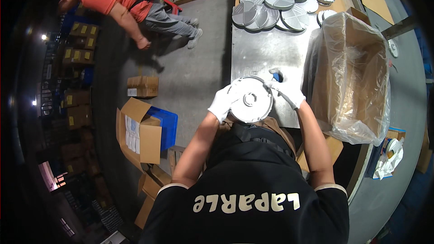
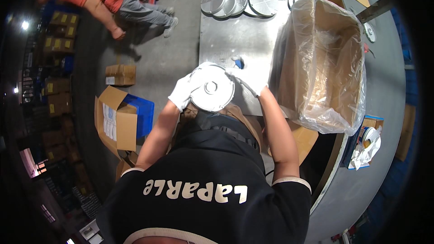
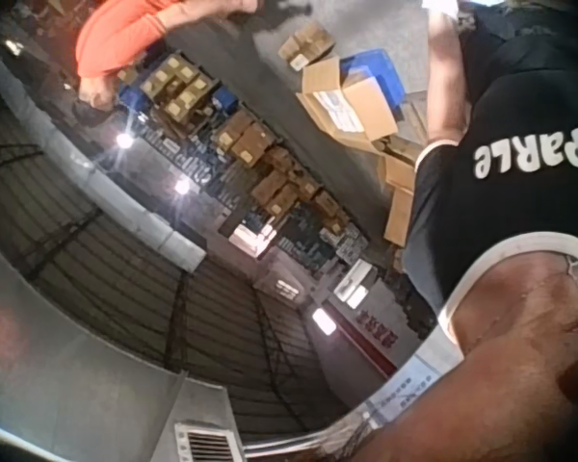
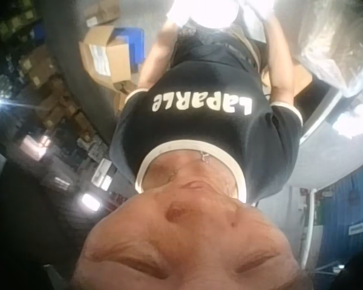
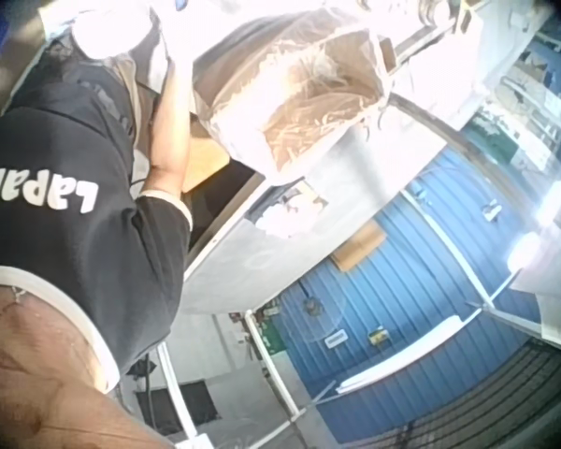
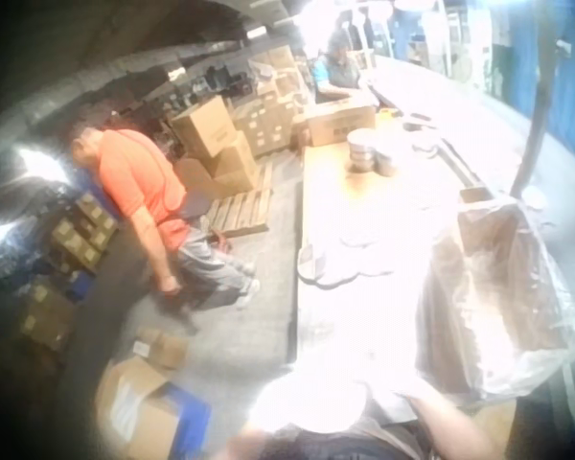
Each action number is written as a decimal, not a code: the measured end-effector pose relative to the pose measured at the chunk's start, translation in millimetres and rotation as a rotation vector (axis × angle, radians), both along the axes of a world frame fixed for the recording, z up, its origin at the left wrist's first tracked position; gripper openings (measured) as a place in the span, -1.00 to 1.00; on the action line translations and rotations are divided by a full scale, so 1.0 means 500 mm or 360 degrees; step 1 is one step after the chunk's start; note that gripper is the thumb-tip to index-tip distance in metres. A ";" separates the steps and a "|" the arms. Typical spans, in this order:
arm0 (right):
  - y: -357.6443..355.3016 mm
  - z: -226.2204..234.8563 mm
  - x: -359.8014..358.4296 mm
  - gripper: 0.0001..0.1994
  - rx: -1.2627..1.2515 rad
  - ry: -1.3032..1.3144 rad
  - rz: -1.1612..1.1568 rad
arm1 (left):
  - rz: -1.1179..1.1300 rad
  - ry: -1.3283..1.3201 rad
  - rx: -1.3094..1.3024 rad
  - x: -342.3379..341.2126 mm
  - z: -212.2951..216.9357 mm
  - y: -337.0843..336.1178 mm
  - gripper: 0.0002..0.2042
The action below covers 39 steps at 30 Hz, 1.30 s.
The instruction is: The person packs circular metal discs into a plastic-lined box by hand with coworkers. The person then picks up and turns over individual metal discs on the table.
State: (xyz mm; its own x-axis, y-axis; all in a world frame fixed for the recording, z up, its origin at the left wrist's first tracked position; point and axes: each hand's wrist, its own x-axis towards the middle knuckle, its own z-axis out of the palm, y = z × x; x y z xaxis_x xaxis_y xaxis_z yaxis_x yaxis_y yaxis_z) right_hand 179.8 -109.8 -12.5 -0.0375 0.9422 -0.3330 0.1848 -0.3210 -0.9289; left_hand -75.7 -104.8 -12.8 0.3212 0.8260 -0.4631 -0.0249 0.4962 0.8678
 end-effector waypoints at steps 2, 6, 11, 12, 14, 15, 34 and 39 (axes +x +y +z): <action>-0.029 -0.012 0.005 -0.52 -0.0101 0.0443 -0.0219 | 0.0167 0.0036 -0.0046 -0.009 -0.025 -0.019 -0.55; -0.086 -0.031 -0.012 -0.59 -0.0043 0.0395 -0.0381 | 0.0316 -0.0229 -0.0103 -0.013 -0.041 -0.049 -0.52; -0.116 -0.067 -0.067 -0.61 -0.0190 0.0715 -0.0727 | 0.0405 -0.0504 -0.0246 0.009 -0.010 -0.065 -0.52; -0.114 -0.074 -0.069 -0.61 -0.0181 0.0707 -0.0745 | 0.0341 -0.0469 -0.0185 0.010 -0.002 -0.061 -0.51; -0.106 -0.085 -0.071 -0.62 -0.0162 0.0737 -0.0749 | 0.0183 -0.0470 -0.0037 0.008 0.013 -0.046 -0.50; -0.100 -0.087 -0.072 -0.63 -0.0150 0.0750 -0.0697 | 0.0115 -0.0167 0.0021 0.009 0.017 -0.046 -0.52; -0.106 -0.007 -0.119 -0.73 0.0130 -0.0412 -0.0298 | 0.0071 0.0027 0.0448 0.006 -0.004 -0.094 -0.49; -0.126 0.025 -0.105 -0.75 0.0419 -0.0823 -0.0107 | 0.0083 0.0003 0.0423 0.010 0.003 -0.094 -0.52</action>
State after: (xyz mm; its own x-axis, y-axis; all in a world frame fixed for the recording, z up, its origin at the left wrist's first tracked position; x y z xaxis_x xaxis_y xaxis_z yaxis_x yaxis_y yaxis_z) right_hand 127.2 -173.0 0.0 0.1306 0.9904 -0.0461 0.6229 -0.1181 -0.7734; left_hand -70.5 -151.8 -11.2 0.2745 0.9341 -0.2281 -0.0425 0.2488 0.9676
